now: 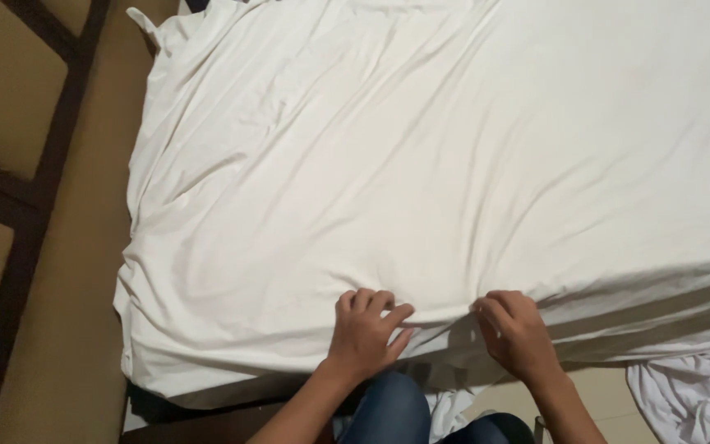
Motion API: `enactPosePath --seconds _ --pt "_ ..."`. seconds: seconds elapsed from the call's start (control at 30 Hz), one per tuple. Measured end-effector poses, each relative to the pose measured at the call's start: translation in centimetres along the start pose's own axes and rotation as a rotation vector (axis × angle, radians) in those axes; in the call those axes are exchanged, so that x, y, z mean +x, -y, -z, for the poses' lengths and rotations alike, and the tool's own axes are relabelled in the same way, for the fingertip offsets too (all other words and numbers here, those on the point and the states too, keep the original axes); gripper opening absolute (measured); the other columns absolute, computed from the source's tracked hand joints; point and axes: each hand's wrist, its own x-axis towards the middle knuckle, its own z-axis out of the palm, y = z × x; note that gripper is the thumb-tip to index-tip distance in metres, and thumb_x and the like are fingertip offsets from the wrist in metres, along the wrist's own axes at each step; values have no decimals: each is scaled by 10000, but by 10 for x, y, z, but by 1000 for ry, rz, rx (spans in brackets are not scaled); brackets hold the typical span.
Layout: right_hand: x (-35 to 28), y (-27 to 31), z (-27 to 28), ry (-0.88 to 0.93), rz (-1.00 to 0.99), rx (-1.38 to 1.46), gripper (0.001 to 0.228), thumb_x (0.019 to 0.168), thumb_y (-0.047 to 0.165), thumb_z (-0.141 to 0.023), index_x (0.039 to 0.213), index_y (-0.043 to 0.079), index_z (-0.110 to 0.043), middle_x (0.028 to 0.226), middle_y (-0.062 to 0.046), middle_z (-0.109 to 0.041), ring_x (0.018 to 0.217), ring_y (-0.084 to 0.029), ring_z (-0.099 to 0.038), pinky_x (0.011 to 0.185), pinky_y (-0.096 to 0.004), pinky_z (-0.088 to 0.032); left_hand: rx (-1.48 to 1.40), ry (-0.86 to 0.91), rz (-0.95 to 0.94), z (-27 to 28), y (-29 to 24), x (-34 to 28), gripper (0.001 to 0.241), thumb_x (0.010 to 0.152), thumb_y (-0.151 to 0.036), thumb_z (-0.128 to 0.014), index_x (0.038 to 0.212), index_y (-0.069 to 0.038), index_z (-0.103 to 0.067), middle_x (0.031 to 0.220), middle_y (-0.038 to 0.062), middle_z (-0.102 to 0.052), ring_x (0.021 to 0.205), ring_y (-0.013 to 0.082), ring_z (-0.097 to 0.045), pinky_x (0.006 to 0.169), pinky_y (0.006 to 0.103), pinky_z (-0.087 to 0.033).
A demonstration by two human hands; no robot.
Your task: The person smooths and tucks a white fitted sheet onto a mattress, working around the edges and corners to secure the fabric. They move between two adjacent beds, repeating the process of pulling and tucking the sheet to ensure it is tight and wrinkle-free.
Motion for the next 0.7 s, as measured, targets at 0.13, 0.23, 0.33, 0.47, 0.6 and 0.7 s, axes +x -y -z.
enactPosePath --seconds 0.13,0.23,0.33,0.47,0.6,0.7 --pt "-1 -23 9 -68 -39 -73 272 796 50 -709 1066 23 -718 1045 -169 -676 950 -352 -648 813 -431 -523 19 -12 -25 -22 -11 22 301 774 -269 -812 1052 -185 -734 1016 48 -619 983 277 -552 882 505 -379" --pt "-7 -42 15 -101 -104 -149 239 841 46 -703 1078 35 -727 1067 -161 -680 969 -356 -641 839 -433 -531 43 -7 -58 -44 -14 33 227 802 -253 -805 1007 -193 -730 976 17 -616 949 251 -555 871 494 -379" --pt "-7 -54 18 -83 -157 -165 137 868 58 -716 1005 57 -721 1040 -116 -692 968 -334 -642 847 -426 -530 23 -1 -96 -58 -16 42 113 846 -216 -790 912 -178 -706 924 -18 -622 920 223 -570 865 466 -382" --pt "-6 -58 20 -47 -150 -188 100 862 46 -704 962 52 -705 999 -94 -691 944 -323 -641 825 -424 -529 -55 -43 -124 -54 -19 43 90 852 -180 -774 853 -156 -688 891 -28 -635 897 215 -584 875 448 -387" --pt "-15 -56 23 -51 -199 -150 111 861 19 -665 964 52 -690 975 -101 -677 924 -320 -642 789 -425 -528 -74 -55 -135 -54 -17 38 75 852 -155 -768 884 -144 -701 904 -17 -639 906 214 -588 922 433 -399" --pt "-36 -63 13 -2 -332 -152 93 896 19 -652 967 70 -682 962 -98 -670 918 -312 -650 786 -429 -530 -115 -42 -125 -48 -18 36 79 852 -160 -774 896 -137 -713 915 -5 -638 903 218 -588 948 426 -406"
